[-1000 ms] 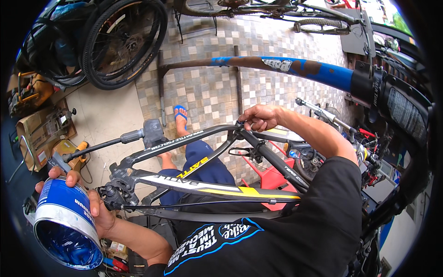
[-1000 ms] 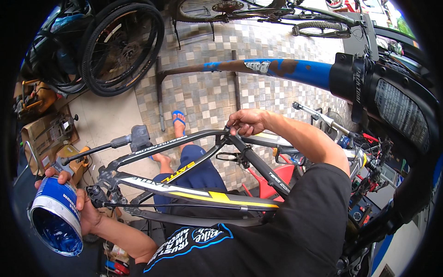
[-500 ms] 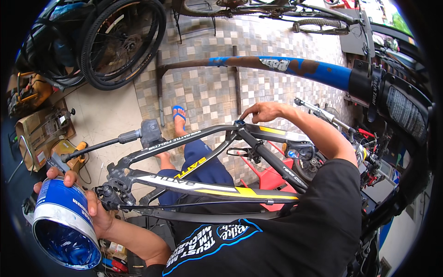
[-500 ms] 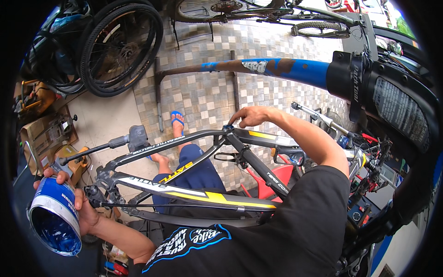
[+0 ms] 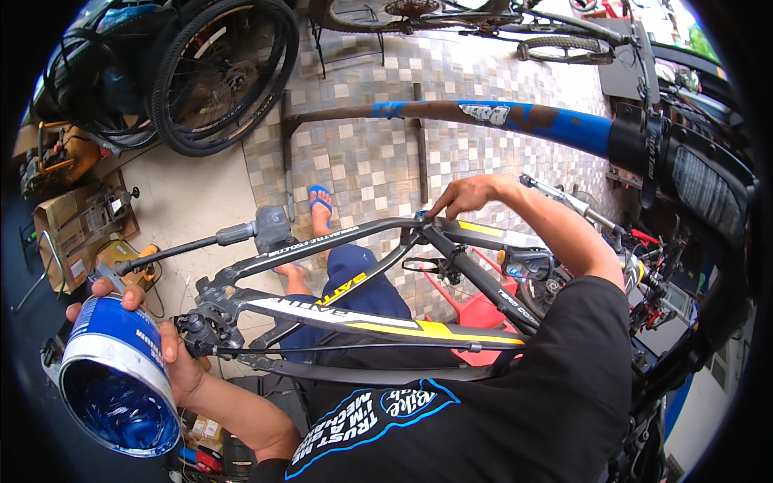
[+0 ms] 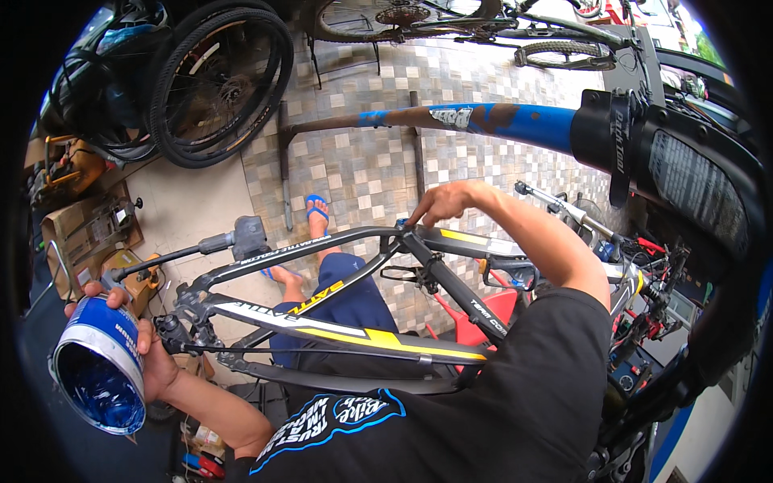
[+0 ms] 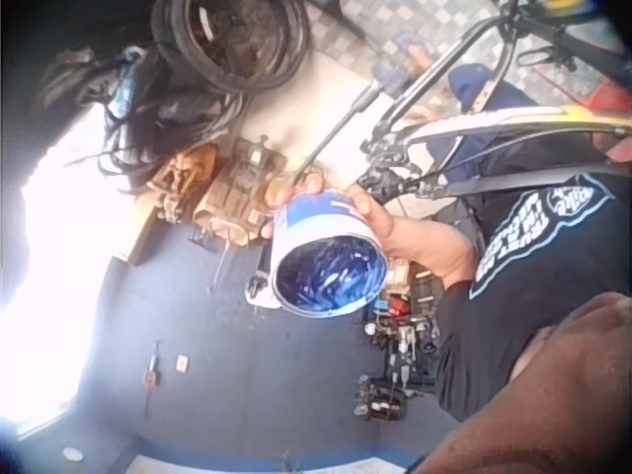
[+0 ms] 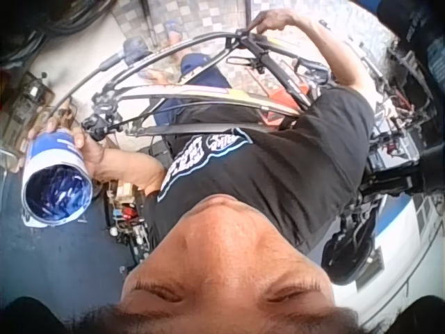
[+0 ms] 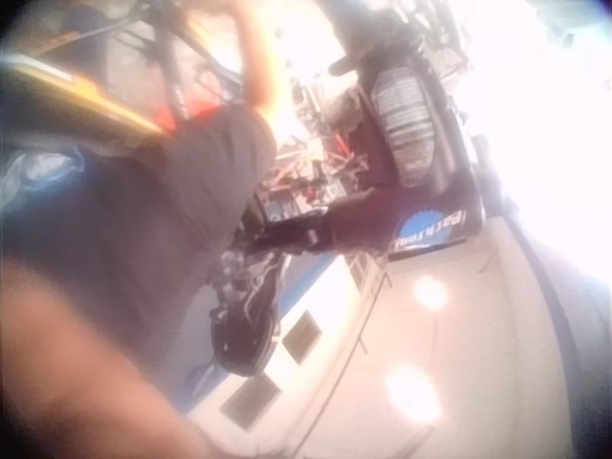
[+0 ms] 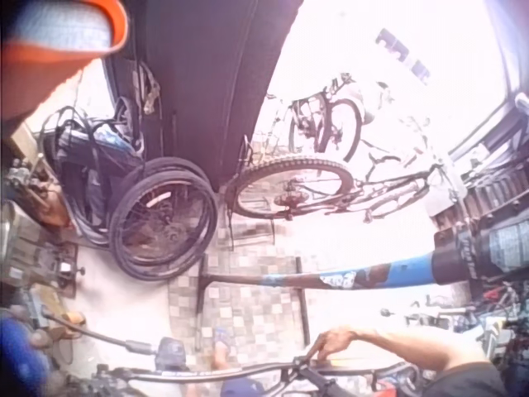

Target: The person works on a bicycle mounted on a repair stand, adjusting the headset and stem area with an Allen key, then applies grease to the frame's bottom bracket area. The person uses a cloth to wipe parts and handles a grease container.

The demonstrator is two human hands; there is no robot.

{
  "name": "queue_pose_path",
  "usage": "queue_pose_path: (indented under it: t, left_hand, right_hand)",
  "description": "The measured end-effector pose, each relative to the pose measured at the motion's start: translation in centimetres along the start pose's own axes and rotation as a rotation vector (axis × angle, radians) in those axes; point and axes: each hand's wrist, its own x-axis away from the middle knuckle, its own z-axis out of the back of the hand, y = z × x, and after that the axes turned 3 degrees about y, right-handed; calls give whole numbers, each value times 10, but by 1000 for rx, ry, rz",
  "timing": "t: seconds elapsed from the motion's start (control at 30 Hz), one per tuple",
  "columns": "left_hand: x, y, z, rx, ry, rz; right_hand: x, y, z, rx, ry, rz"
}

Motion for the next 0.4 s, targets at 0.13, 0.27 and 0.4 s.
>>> queue_pose_path:
  t: [0.13, 0.27, 0.4]
  left_hand:
    - [-1, -13, -20, -1, 53, -38]
    - [-5, -7, -12, 57, -22, 38]
    - [-26, 6, 14, 215, -419, 280]
  right_hand:
    - [1, -14, 4, -6, -48, -144]
    - [-1, -36, 17, 31, -121, -209]
    - [-24, -59, 13, 695, -166, -137]
